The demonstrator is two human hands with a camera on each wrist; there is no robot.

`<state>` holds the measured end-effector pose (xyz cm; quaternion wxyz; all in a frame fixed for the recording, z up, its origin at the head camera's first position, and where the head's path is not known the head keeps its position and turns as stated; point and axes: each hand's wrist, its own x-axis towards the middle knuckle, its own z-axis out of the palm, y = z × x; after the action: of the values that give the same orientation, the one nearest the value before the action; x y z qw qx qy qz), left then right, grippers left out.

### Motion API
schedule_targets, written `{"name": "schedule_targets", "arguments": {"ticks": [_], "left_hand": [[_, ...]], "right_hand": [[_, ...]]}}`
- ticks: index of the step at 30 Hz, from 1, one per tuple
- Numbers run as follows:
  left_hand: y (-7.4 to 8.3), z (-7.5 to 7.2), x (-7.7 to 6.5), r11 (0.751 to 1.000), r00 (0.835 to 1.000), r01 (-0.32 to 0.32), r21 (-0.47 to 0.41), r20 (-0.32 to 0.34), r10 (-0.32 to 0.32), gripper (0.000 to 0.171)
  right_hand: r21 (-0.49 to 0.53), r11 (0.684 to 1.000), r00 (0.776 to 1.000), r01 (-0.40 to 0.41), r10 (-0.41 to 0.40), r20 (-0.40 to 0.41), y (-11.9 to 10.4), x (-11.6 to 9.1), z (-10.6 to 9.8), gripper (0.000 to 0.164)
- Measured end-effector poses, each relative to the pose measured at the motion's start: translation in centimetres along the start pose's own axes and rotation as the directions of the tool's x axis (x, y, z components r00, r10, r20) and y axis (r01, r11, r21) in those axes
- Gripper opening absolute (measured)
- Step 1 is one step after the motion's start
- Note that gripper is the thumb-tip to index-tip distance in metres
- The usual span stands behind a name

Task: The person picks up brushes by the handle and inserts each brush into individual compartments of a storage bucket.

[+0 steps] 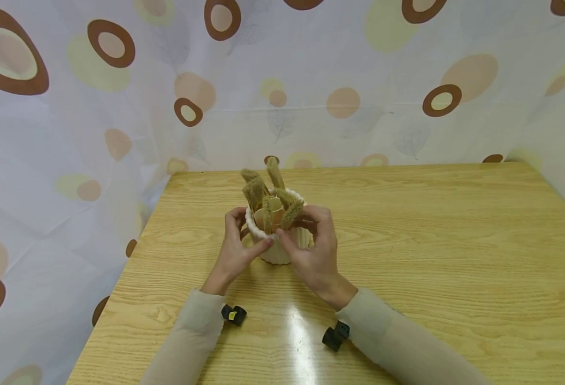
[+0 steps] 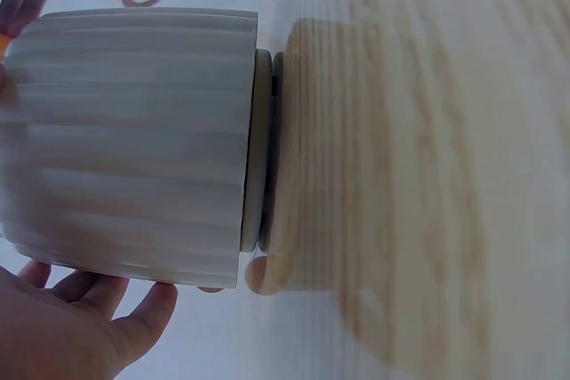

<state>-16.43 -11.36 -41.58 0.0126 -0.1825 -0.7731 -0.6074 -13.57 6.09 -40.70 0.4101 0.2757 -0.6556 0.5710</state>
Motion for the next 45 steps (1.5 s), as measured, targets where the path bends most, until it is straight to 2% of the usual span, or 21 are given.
{"name": "schedule_targets", "arguments": {"ticks": [2, 5, 14, 21, 23, 30, 39, 45], "left_hand": [[-0.9, 0.0, 0.2, 1.000, 1.000, -0.009, 0.003, -0.004, 0.009, 0.082], [-1.2, 0.0, 0.2, 1.000, 1.000, -0.019, 0.006, -0.014, 0.019, 0.082], [-1.3, 0.1, 0.2, 0.998, 0.998, -0.061, 0.005, -0.032, 0.061, 0.081], [-1.2, 0.0, 0.3, 0.999, 0.999, -0.046, -0.006, -0.016, 0.046, 0.081], [-1.0, 0.0, 0.3, 0.999, 0.999, -0.038, -0.008, -0.011, 0.038, 0.081], [2.0, 0.1, -0.4, 1.000, 1.000, -0.020, -0.016, 0.003, 0.020, 0.078], [2.1, 0.1, -0.5, 1.000, 1.000, -0.015, -0.019, 0.001, 0.015, 0.078], [2.2, 0.0, -0.5, 1.000, 1.000, -0.016, -0.013, -0.001, 0.016, 0.079]], "right_hand": [[-0.002, 1.000, 1.000, -0.010, 0.010, -0.002, 0.0, -0.1, 0.0, 0.049], [-0.003, 1.000, 1.000, -0.027, 0.027, -0.005, 0.0, -0.1, 0.1, 0.049], [-0.012, 0.999, 0.999, -0.048, 0.048, -0.016, 0.1, -0.1, 0.3, 0.046], [-0.096, 0.995, 1.000, -0.020, 0.018, -0.024, 0.4, -0.1, 0.3, 0.044], [-0.115, 0.993, 0.999, -0.026, 0.023, -0.027, 0.5, -0.3, 0.4, 0.043], [-0.114, 0.991, 0.998, -0.065, 0.061, -0.033, 0.5, -0.5, 0.6, 0.041], [-0.150, 0.979, 0.991, -0.135, 0.135, -0.009, 0.5, -0.8, 0.7, 0.040], [-0.172, 0.976, 0.991, -0.132, 0.136, 0.010, 0.5, -0.9, 0.5, 0.038]]}}
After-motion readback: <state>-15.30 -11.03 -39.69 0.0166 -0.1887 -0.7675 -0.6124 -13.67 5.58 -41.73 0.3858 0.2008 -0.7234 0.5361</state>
